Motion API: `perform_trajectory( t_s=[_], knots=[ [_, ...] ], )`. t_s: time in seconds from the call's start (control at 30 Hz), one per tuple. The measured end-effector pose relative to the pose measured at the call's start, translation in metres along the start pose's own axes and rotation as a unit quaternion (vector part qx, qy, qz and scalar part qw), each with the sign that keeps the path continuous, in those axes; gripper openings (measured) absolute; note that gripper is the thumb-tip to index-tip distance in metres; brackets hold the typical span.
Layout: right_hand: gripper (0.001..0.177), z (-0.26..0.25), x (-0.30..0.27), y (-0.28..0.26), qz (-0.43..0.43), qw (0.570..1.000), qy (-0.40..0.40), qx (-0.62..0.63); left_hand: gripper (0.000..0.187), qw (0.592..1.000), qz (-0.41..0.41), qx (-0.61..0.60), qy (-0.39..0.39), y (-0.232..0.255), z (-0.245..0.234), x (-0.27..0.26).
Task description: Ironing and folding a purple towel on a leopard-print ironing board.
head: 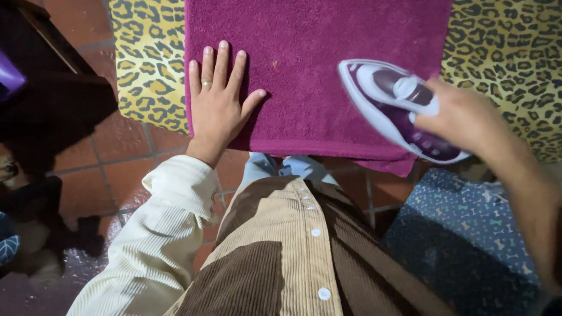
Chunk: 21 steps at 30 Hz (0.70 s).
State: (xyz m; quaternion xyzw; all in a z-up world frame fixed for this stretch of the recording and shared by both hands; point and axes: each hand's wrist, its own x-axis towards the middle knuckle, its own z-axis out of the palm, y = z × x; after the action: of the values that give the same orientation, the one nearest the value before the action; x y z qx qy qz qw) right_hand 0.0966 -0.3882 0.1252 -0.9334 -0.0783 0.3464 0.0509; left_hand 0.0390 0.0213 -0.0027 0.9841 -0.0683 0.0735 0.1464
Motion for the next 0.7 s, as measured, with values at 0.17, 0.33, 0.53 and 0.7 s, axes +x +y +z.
perform_trajectory(
  t_s=[0.17,0.33,0.53,0.7],
  knots=[
    [0.055,-0.021,0.045,0.043,-0.015,0.988,0.151,-0.005,0.079,1.0,-0.003,0.0,-0.003,0.001,0.0,0.0],
    [0.036,-0.058,0.075,0.039,-0.033,0.978,0.145,0.149,0.079,1.0,-0.006,-0.001,-0.011,0.002,-0.003,0.001],
    [0.028,-0.079,0.102,0.026,-0.056,0.975,0.124,0.176,0.078,1.0,-0.002,-0.016,-0.003,-0.002,-0.008,-0.005],
    [0.052,-0.067,0.118,0.001,-0.173,0.981,0.083,-0.037,0.077,0.999,-0.033,-0.006,0.004,-0.017,-0.015,-0.029]
  ],
)
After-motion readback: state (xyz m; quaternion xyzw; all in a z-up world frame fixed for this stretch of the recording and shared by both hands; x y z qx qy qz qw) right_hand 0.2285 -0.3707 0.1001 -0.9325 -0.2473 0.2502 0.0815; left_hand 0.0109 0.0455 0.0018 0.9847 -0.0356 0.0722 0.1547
